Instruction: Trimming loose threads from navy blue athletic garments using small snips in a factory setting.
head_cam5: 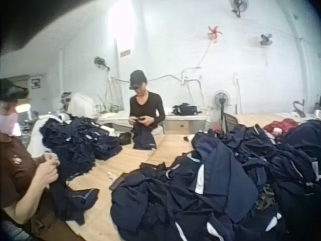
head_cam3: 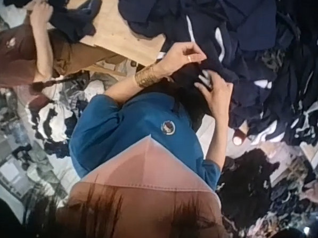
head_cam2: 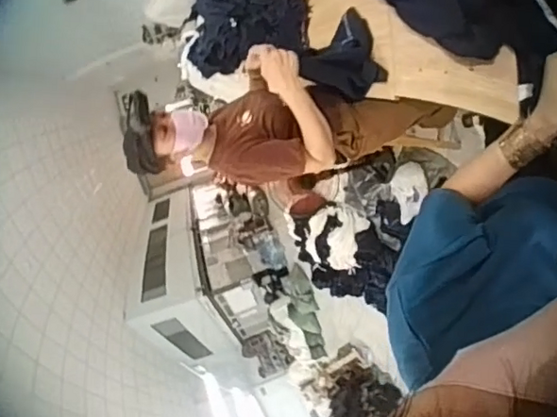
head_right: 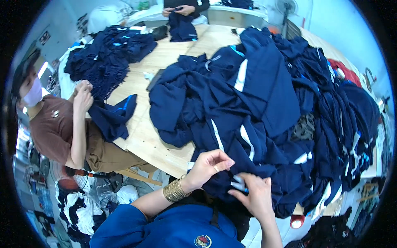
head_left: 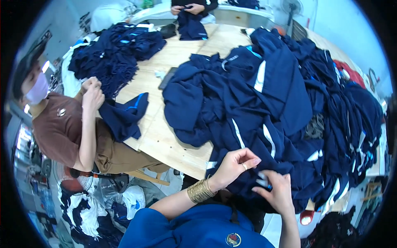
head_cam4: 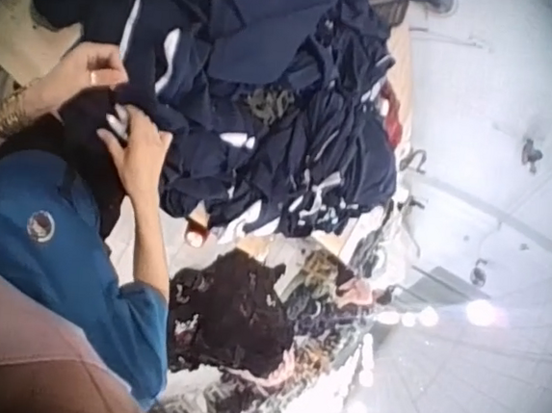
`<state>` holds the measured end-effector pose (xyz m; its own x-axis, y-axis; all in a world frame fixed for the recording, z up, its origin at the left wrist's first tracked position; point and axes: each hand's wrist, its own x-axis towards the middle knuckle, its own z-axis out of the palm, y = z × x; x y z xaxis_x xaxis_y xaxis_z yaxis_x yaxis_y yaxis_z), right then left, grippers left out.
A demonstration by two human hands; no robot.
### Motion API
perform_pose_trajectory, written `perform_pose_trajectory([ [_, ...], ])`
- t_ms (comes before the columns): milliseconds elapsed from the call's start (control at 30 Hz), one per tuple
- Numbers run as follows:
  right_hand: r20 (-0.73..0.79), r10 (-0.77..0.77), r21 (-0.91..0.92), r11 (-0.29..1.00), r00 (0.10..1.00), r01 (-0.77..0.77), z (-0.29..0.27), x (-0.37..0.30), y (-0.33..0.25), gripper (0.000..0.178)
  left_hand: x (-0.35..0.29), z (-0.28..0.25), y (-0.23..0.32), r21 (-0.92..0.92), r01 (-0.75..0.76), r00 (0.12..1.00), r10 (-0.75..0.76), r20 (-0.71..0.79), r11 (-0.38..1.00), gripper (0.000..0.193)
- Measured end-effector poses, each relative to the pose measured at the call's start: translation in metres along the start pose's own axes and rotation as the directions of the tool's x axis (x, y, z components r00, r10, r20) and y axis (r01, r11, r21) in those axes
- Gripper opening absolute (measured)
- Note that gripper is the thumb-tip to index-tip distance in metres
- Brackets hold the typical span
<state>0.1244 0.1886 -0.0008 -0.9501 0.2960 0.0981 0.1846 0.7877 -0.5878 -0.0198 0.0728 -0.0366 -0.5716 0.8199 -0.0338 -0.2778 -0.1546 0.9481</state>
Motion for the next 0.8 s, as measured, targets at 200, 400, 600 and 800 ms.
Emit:
perform_pose_trajectory([
  [200, -0.187, 0.025, 0.173, 0.985, 0.982, 0.008, -0.003, -0.005, -0.006, 0.024, -0.028, -0.015, 0.001, 0.674, -0.377, 0.922, 0.187, 0.339, 0.635, 0.042],
  [400, -0.378, 0.175, 0.286, 0.956, 0.909, -0.065, -0.066, -0.025, -0.013, 0.018, -0.001, -0.013, 0.03, 0.834, -0.417, 0.908, 0.208, 0.364, 0.36, 0.046],
  [600, -0.527, 0.221, 0.505, 0.858, 0.821, 0.094, -0.084, -0.024, -0.004, 0.018, 0.025, -0.015, 0.029, 0.237, -0.225, 0.806, 0.043, 0.591, 0.945, 0.072],
  [800, -0.591, 0.286, 0.545, 0.831, 0.754, 0.112, -0.094, -0.04, 0.011, 0.011, 0.034, 0.002, -0.002, 0.489, -0.16, 0.859, -0.123, 0.498, 0.857, 0.027],
])
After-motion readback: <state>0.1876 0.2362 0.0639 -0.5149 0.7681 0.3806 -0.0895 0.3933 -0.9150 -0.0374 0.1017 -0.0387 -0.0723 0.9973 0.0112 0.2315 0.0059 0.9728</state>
